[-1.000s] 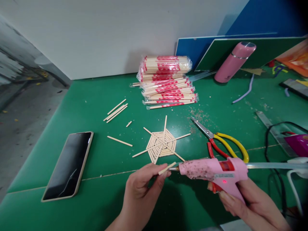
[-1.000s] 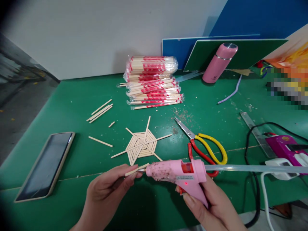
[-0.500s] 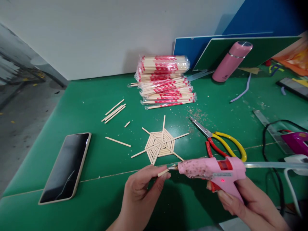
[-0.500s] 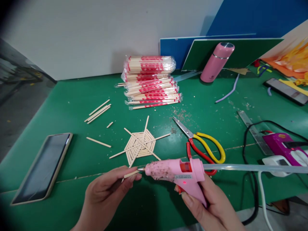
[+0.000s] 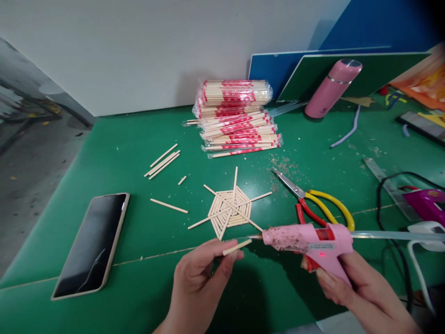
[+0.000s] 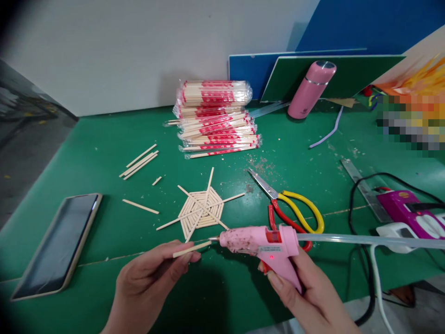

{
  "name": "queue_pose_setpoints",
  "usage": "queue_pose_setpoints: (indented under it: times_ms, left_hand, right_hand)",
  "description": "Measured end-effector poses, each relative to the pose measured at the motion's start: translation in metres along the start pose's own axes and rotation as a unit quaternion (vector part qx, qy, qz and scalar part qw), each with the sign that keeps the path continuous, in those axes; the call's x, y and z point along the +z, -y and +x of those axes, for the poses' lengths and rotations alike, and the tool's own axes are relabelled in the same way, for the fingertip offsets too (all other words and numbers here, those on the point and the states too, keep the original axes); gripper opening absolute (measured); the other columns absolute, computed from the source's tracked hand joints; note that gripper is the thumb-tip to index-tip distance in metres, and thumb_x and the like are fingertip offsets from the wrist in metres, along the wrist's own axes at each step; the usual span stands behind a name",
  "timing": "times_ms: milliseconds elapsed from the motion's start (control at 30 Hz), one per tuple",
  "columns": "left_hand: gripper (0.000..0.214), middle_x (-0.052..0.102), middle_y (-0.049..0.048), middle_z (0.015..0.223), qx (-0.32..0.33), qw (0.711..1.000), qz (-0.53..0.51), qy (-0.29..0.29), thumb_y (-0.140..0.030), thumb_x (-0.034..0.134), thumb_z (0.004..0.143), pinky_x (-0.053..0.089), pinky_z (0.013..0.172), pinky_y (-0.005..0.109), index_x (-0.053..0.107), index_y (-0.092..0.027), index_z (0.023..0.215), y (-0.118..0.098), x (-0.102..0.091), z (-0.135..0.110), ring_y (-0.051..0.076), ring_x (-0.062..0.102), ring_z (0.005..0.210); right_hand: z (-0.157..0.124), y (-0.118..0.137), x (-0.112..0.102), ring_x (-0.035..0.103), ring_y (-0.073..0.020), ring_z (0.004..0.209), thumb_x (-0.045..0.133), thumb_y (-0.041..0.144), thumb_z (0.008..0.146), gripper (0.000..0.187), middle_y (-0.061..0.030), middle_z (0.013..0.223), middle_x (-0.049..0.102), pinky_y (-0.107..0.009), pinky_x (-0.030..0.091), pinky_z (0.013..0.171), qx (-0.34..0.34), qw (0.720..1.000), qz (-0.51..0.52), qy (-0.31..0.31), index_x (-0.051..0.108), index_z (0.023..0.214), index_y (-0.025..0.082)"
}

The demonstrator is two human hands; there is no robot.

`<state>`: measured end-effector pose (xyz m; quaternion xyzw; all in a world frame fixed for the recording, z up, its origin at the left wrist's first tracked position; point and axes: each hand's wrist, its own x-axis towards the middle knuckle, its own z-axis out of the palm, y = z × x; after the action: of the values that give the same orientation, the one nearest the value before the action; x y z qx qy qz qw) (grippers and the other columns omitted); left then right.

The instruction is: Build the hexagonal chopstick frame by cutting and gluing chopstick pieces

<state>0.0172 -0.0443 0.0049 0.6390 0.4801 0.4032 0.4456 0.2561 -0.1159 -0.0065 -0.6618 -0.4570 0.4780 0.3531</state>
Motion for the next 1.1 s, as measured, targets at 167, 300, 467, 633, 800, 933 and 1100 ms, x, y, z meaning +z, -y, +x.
queue_pose_setpoints:
  times_ms: [167,300,467,633,800,933,1100]
  left_hand:
    - [0.02,0.069,-0.0035,0.068,-0.053,0.997,-0.047,-0.028,-0.011,0.059,0.071,0.049,0.055,0.014,0.064,-0.023,0.086,0.001,-0.003,-0.003,0.009,0.062,0.059]
    - [0.014,0.068,-0.0005,0.065,-0.148,0.984,-0.09,-0.039,-0.019,0.062,0.07,0.047,0.05,0.014,0.066,-0.021,0.083,0.003,-0.004,-0.006,0.009,0.06,0.054]
    - [0.013,0.066,0.0013,0.061,-0.229,0.954,-0.185,-0.058,-0.023,0.065,0.066,0.045,0.049,0.014,0.067,-0.018,0.078,0.001,0.0,-0.01,0.008,0.055,0.053]
    - [0.01,0.064,0.0018,0.056,-0.293,0.911,-0.285,-0.057,-0.022,0.067,0.063,0.04,0.046,0.015,0.067,-0.016,0.07,-0.002,0.008,-0.013,0.006,0.05,0.047]
    - [0.011,0.063,0.0027,0.054,-0.35,0.873,-0.334,-0.06,-0.023,0.069,0.062,0.037,0.045,0.016,0.066,-0.013,0.067,-0.002,0.012,-0.01,0.006,0.048,0.045]
    - [0.012,0.063,0.0029,0.054,-0.365,0.857,-0.359,-0.06,-0.022,0.069,0.062,0.038,0.048,0.017,0.067,-0.013,0.069,-0.001,0.014,-0.005,0.007,0.049,0.048]
    - [0.011,0.062,0.0026,0.054,-0.364,0.844,-0.387,-0.077,-0.019,0.069,0.061,0.038,0.048,0.017,0.067,-0.013,0.069,-0.001,0.013,-0.004,0.007,0.049,0.049]
  right_hand:
    - [0.008,-0.004,-0.016,0.048,-0.0106,0.045,0.057,0.035,0.072,0.027,0.0,0.061,0.057,-0.018,0.041,0.039,0.005,1.0,-0.015,-0.013,0.056,0.096,0.023]
    - [0.033,-0.001,-0.042,0.051,-0.0117,0.051,0.057,0.042,0.071,0.023,-0.0009,0.058,0.057,-0.02,0.041,0.044,0.027,0.986,-0.059,-0.155,0.054,0.079,0.02]
    - [0.075,0.003,-0.07,0.049,-0.0101,0.049,0.055,0.044,0.07,0.027,0.0005,0.056,0.051,-0.022,0.037,0.047,0.045,0.939,-0.181,-0.289,0.054,0.078,0.018]
    - [0.1,0.003,-0.083,0.051,-0.016,0.051,0.061,0.037,0.064,0.023,-0.0031,0.054,0.052,-0.03,0.034,0.051,0.059,0.9,-0.314,-0.296,0.059,0.072,0.016]
    - [0.077,0.022,-0.038,0.052,-0.0203,0.072,0.062,0.033,0.067,0.031,-0.0104,0.086,0.058,-0.033,0.037,0.064,-0.077,0.844,-0.378,-0.372,0.058,0.095,0.019]
    - [0.046,0.039,0.029,0.052,-0.0124,0.067,0.056,0.025,0.075,0.011,-0.0015,0.079,0.055,-0.023,0.042,0.061,-0.239,0.941,-0.23,-0.066,0.056,0.086,0.023]
    - [0.038,0.043,0.07,0.048,-0.0105,0.062,0.055,0.029,0.076,0.009,0.0013,0.07,0.048,-0.02,0.039,0.054,-0.113,0.984,-0.119,0.069,0.056,0.08,0.021]
